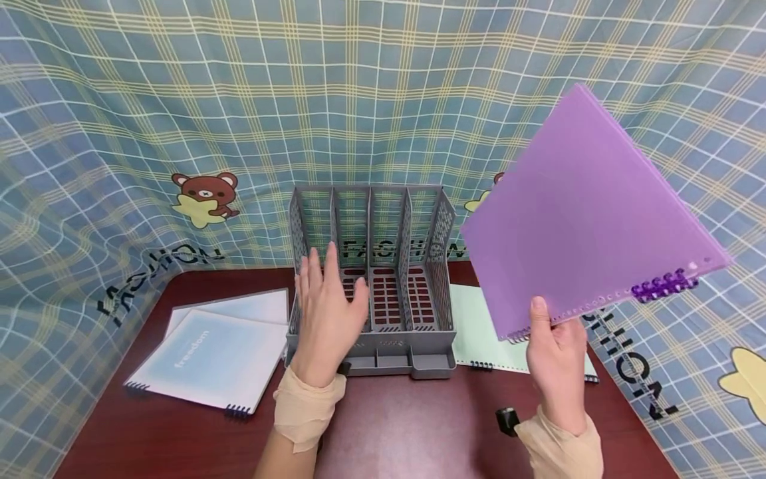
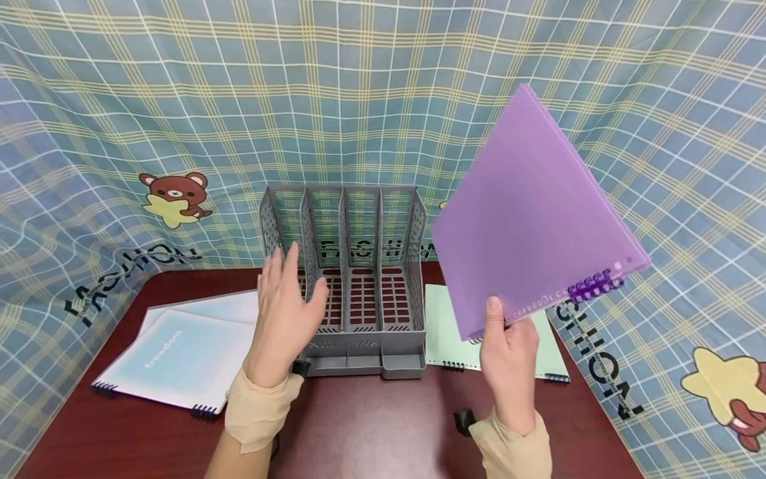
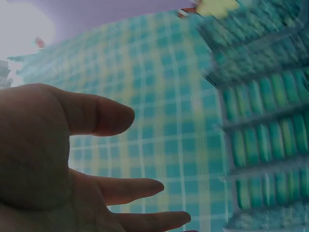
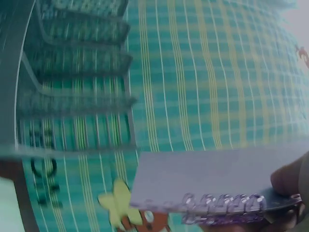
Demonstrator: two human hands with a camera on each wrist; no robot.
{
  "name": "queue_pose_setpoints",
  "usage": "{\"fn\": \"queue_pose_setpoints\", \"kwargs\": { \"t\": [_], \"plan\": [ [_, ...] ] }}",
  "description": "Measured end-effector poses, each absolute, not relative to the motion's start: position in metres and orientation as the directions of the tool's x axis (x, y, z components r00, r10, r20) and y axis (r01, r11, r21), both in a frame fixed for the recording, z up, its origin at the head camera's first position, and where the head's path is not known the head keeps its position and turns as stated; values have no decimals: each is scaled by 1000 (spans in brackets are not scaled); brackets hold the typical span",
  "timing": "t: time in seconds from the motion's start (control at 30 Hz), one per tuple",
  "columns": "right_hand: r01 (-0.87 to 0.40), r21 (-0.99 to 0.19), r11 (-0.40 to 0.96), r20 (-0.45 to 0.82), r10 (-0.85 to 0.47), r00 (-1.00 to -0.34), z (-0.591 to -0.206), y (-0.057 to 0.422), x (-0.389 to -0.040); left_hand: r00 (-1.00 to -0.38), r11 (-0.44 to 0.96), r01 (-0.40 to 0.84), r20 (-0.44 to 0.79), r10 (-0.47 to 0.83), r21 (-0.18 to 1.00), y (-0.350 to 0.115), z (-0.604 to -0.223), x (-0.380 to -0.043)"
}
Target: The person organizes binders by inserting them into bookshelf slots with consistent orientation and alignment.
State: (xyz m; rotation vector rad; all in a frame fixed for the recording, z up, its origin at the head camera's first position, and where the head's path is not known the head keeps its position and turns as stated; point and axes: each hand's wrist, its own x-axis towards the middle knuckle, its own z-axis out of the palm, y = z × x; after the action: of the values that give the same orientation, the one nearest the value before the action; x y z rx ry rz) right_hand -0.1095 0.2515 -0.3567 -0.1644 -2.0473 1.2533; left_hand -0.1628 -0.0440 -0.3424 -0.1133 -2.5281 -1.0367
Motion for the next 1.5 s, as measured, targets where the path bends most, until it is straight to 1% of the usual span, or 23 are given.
{"fn": "queue_pose_setpoints", "kwargs": {
  "t": [0.13, 0.27, 0.4, 0.53, 0.67, 0.83, 1.03, 1.17, 1.4, 1.5],
  "plan": [
    [-294, -853, 431, 485, 450, -750, -358, 238, -123, -926, 732, 194, 369, -85, 653, -60, -355, -171],
    [-310, -849, 428, 491, 422, -762, -365, 227, -140, -936, 739, 154, 336, -103, 656, -78, -366, -177],
    [-323, -846, 425, 493, 390, -778, -375, 216, -156, -959, 745, 101, 264, -102, 659, -96, -381, -184],
    [-291, -835, 468, 493, 397, -774, -387, 207, -169, -984, 741, 51, 162, -79, 669, -108, -398, -190],
    [-257, -826, 501, 489, 411, -769, -396, 197, -181, -993, 751, 20, 100, -61, 660, -115, -410, -195],
    [-226, -833, 504, 471, 435, -767, -410, 187, -196, -998, 770, -16, 31, -46, 637, -121, -419, -198],
    [-189, -840, 508, 446, 449, -774, -432, 178, -213, -998, 785, -32, 23, -59, 619, -125, -422, -201],
    [-151, -848, 508, 425, 480, -768, -447, 174, -220, -998, 783, -47, 7, -66, 620, -128, -425, -202],
    [-130, -845, 519, 413, 477, -776, -458, 167, -224, -995, 806, -14, 69, -67, 592, -132, -433, -205],
    [-114, -848, 518, 396, 476, -785, -460, 167, -225, -995, 802, -26, 61, -78, 596, -133, -436, -208]
  ]
}}
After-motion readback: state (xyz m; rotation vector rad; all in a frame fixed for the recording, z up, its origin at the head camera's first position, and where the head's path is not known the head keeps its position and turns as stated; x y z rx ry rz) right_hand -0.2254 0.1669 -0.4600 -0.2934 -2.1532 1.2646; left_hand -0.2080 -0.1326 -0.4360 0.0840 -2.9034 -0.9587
